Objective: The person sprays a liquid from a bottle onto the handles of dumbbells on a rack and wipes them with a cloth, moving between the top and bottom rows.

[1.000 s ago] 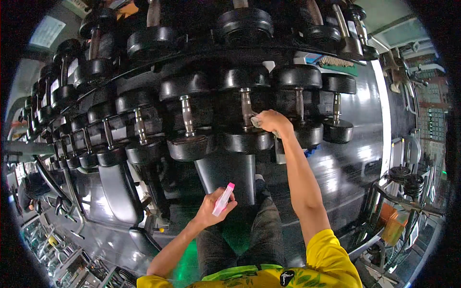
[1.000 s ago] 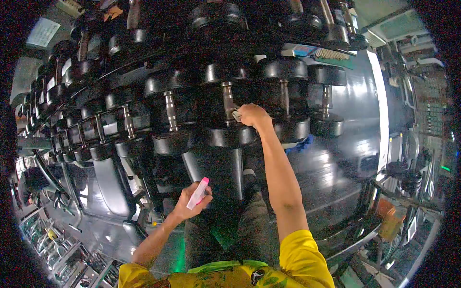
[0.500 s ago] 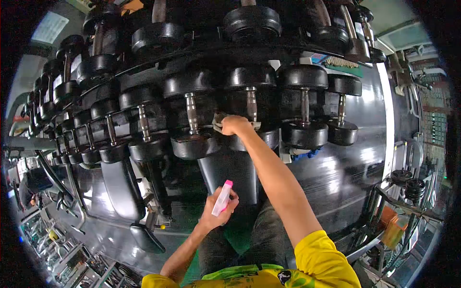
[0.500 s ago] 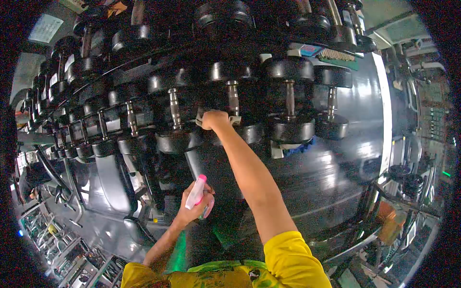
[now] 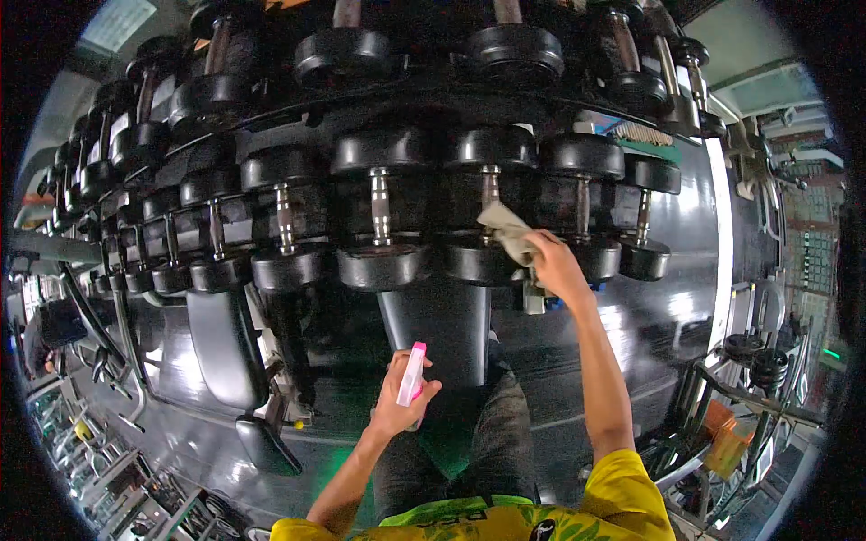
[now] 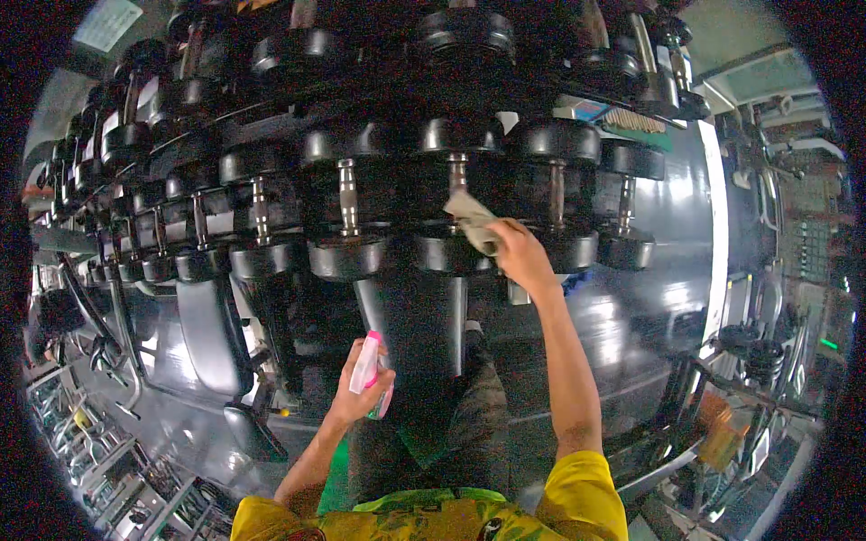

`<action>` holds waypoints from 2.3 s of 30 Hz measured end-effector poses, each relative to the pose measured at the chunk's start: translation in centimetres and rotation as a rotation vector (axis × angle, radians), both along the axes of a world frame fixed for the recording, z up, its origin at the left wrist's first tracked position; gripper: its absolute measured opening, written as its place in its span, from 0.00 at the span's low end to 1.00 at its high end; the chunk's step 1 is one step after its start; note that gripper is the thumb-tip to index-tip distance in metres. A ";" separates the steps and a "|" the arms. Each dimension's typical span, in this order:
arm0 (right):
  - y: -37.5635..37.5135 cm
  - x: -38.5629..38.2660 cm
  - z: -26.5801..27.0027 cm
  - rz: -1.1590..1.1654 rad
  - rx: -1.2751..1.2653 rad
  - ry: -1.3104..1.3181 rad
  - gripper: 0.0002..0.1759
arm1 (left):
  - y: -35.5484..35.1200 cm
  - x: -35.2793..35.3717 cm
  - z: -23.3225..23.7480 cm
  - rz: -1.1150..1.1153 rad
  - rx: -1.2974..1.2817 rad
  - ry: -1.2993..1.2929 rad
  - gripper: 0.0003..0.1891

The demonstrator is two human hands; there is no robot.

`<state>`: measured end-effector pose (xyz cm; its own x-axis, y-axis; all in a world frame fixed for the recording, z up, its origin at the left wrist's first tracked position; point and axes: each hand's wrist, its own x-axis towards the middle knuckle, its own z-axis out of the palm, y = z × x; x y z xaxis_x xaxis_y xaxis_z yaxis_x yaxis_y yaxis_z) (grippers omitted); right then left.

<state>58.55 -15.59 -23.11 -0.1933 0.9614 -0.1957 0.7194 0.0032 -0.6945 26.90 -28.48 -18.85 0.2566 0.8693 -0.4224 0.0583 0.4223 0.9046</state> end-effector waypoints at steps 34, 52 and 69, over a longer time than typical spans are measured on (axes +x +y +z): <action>-28.0 -1.0 -5.5 -1.221 0.055 0.882 0.24 | -10.0 0.0 -5.7 0.287 0.020 0.288 0.09; -37.7 5.9 -1.3 -1.131 0.037 0.948 0.19 | -22.3 5.3 0.9 0.488 -0.047 0.239 0.08; -47.9 -4.6 7.0 -1.167 0.141 0.908 0.19 | -34.3 -0.5 1.4 0.386 0.055 0.329 0.11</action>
